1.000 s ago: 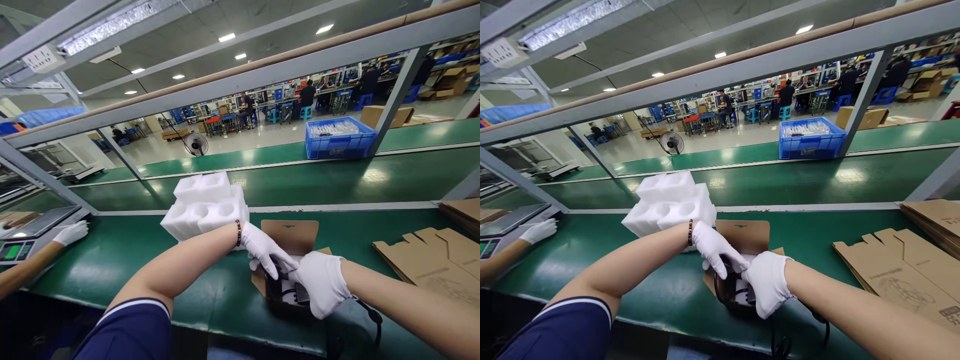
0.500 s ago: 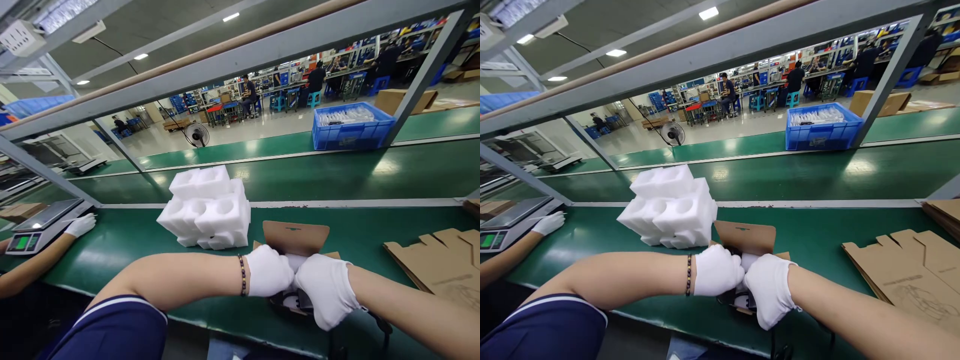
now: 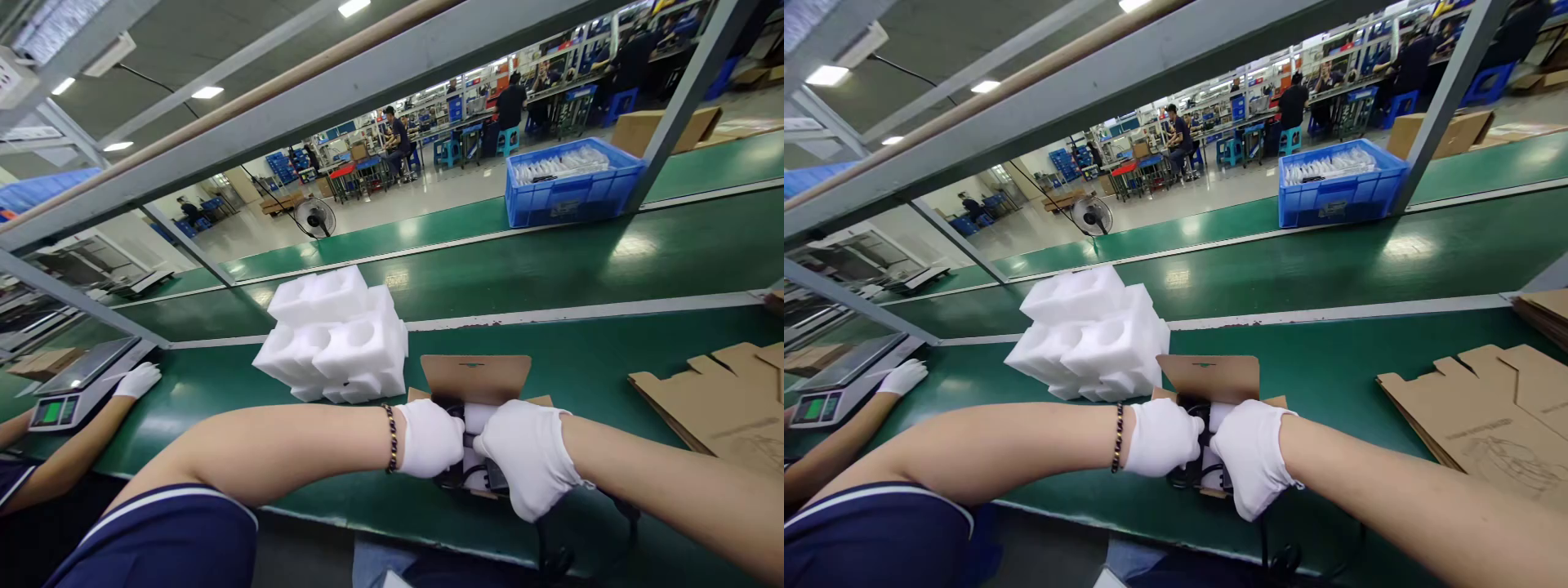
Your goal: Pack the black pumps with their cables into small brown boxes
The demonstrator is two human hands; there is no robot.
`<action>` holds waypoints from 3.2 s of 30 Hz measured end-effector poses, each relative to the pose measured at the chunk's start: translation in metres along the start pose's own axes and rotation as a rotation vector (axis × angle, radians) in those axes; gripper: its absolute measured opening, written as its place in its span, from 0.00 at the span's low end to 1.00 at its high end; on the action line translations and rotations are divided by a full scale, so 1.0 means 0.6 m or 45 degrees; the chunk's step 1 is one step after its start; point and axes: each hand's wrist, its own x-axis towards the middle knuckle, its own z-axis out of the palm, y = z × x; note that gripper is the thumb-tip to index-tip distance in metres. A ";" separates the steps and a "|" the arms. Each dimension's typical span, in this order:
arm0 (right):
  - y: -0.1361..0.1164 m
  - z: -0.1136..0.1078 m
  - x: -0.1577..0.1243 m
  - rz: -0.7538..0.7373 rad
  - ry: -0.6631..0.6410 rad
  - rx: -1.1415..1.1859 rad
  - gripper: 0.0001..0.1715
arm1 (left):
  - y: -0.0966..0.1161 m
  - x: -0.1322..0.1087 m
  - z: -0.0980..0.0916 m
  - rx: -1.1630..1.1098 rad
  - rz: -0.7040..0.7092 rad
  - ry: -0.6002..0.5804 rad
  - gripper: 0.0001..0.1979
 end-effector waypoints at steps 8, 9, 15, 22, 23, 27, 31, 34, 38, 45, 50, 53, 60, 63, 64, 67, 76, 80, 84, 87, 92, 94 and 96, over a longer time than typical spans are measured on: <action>0.006 0.008 0.004 -0.028 0.055 0.007 0.21 | 0.018 0.005 0.038 0.023 -0.151 0.386 0.07; 0.006 0.007 0.003 -0.026 0.063 0.014 0.21 | 0.013 -0.004 0.039 0.054 -0.105 0.399 0.06; 0.001 -0.003 -0.005 0.017 -0.026 0.016 0.25 | -0.001 -0.050 0.026 -0.004 0.128 0.350 0.09; 0.004 -0.002 0.001 -0.026 0.029 0.007 0.27 | 0.036 -0.008 0.026 -0.052 0.081 0.101 0.28; 0.005 -0.002 0.002 -0.031 0.028 0.012 0.27 | 0.039 0.000 0.025 -0.077 0.045 0.042 0.32; 0.007 0.003 0.003 -0.025 0.090 0.022 0.26 | 0.034 0.004 0.010 -0.100 -0.002 -0.078 0.34; 0.002 0.009 0.001 0.033 0.164 0.061 0.28 | 0.022 -0.030 -0.001 -0.320 -0.025 0.049 0.28; -0.003 0.010 0.000 0.058 0.181 0.056 0.34 | 0.027 -0.045 0.004 -0.272 -0.042 0.079 0.28; -0.012 0.006 -0.003 0.034 0.211 0.020 0.35 | 0.040 -0.023 0.011 -0.235 -0.113 -0.214 0.31; -0.023 -0.004 -0.014 0.121 0.149 0.022 0.28 | 0.032 0.033 0.009 -0.273 0.002 -0.290 0.15; -0.034 0.021 -0.040 0.191 0.446 -0.029 0.22 | 0.053 -0.009 0.039 -0.077 -0.151 0.099 0.09; -0.046 0.031 -0.052 0.290 0.478 -0.089 0.19 | 0.070 -0.032 0.070 -0.026 -0.290 0.416 0.19; -0.060 0.013 -0.008 0.274 0.775 -0.003 0.16 | 0.067 -0.036 0.100 -0.287 -0.279 0.624 0.30; -0.053 0.018 0.026 0.363 0.788 0.144 0.13 | 0.065 -0.039 0.100 -0.247 -0.396 0.779 0.29; -0.050 0.021 0.035 0.382 0.795 0.108 0.13 | 0.067 -0.040 0.103 -0.217 -0.428 0.827 0.29; -0.039 0.029 0.052 0.360 0.795 -0.208 0.14 | 0.074 -0.042 0.119 -0.206 -0.377 0.827 0.25; -0.021 -0.004 0.056 0.294 0.440 -0.338 0.15 | 0.121 -0.044 0.067 0.028 0.082 1.201 0.18; -0.013 -0.015 0.078 0.204 0.374 -0.294 0.18 | 0.177 0.042 0.026 0.406 0.288 1.308 0.27; -0.006 -0.026 0.082 0.142 0.377 -0.228 0.16 | 0.190 0.142 -0.017 0.444 0.137 1.168 0.29; 0.008 -0.036 0.068 0.032 0.415 -0.098 0.18 | 0.174 0.174 -0.054 0.280 0.193 0.676 0.22; 0.044 -0.038 0.051 -0.079 0.296 0.066 0.15 | 0.153 0.135 -0.078 -0.038 0.411 0.544 0.17; 0.059 -0.032 0.052 -0.110 0.317 0.123 0.15 | 0.142 0.099 -0.067 -0.013 0.449 0.748 0.16; 0.072 -0.023 0.057 -0.130 0.360 0.164 0.16 | 0.121 0.064 -0.041 -0.087 0.444 0.998 0.12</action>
